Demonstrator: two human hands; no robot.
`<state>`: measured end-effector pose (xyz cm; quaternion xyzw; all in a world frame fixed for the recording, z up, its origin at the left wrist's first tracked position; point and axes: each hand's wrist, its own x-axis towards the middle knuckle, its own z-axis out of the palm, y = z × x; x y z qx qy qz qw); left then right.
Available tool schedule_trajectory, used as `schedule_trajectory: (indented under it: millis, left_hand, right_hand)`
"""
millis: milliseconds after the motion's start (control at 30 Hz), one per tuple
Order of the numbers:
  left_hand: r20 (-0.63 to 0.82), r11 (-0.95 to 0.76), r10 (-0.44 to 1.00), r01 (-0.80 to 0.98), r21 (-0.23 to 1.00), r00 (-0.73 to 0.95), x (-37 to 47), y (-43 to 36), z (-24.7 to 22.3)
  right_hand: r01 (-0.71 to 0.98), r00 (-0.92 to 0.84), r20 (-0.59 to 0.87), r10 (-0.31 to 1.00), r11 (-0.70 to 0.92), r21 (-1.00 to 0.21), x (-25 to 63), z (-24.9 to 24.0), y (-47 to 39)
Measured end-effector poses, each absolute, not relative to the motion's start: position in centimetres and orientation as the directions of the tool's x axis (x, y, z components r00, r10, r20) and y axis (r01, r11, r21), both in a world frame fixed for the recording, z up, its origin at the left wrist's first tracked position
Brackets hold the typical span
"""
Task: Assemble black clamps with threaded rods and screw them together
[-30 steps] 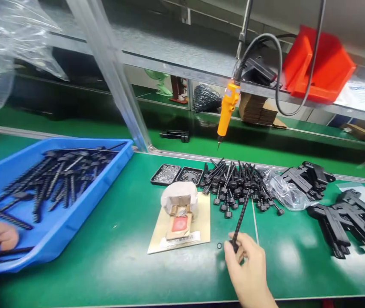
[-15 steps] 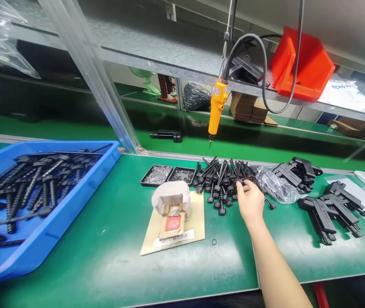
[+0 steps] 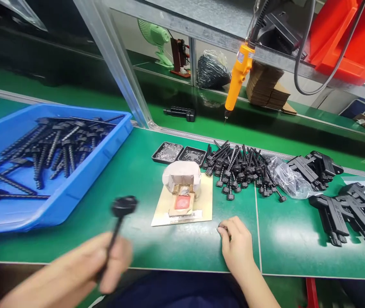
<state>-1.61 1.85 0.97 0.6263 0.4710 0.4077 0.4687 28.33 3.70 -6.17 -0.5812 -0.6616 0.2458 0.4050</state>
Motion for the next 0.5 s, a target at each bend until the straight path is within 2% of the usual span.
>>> schedule_trajectory:
  millis: [67,100,200,267,333,400,500]
  left_hand:
    - [-0.070,0.043,0.910,0.076,0.996,0.409,0.5,1.2,0.0]
    - [-0.108,0.108,0.890,0.024,0.994,0.443,1.6,0.9,-0.5]
    - [-0.121,0.161,0.920,-0.076,0.984,0.374,3.8,0.2,-1.3]
    - [-0.151,0.193,0.932,-0.096,0.977,0.331,4.2,0.0,-1.5]
    - [-0.149,0.183,0.947,-0.097,0.978,0.285,4.1,-0.2,-1.2]
    - [-0.083,0.110,0.958,-0.083,0.991,0.275,3.9,-0.5,-0.7]
    - [-0.011,0.035,0.951,-0.074,0.997,0.309,3.7,-1.1,0.1]
  right_hand:
    - [0.518,0.025,0.239,0.971,0.192,-0.834,28.1,-5.8,3.2]
    - [0.482,0.028,0.221,0.975,0.180,-0.857,28.0,-5.4,2.9]
    - [0.349,-0.007,0.128,0.992,0.122,-0.929,27.3,-3.6,1.4]
    - [0.179,-0.043,0.041,0.998,0.048,-0.983,26.7,-2.4,0.3]
    - [-0.045,-0.065,-0.025,0.998,-0.028,-0.999,26.0,-1.4,-0.5]
    - [-0.222,-0.081,-0.051,0.995,-0.068,-0.973,25.5,-0.9,-0.9]
    - [-0.312,-0.086,-0.039,0.996,-0.064,-0.948,24.8,-0.8,-0.9]
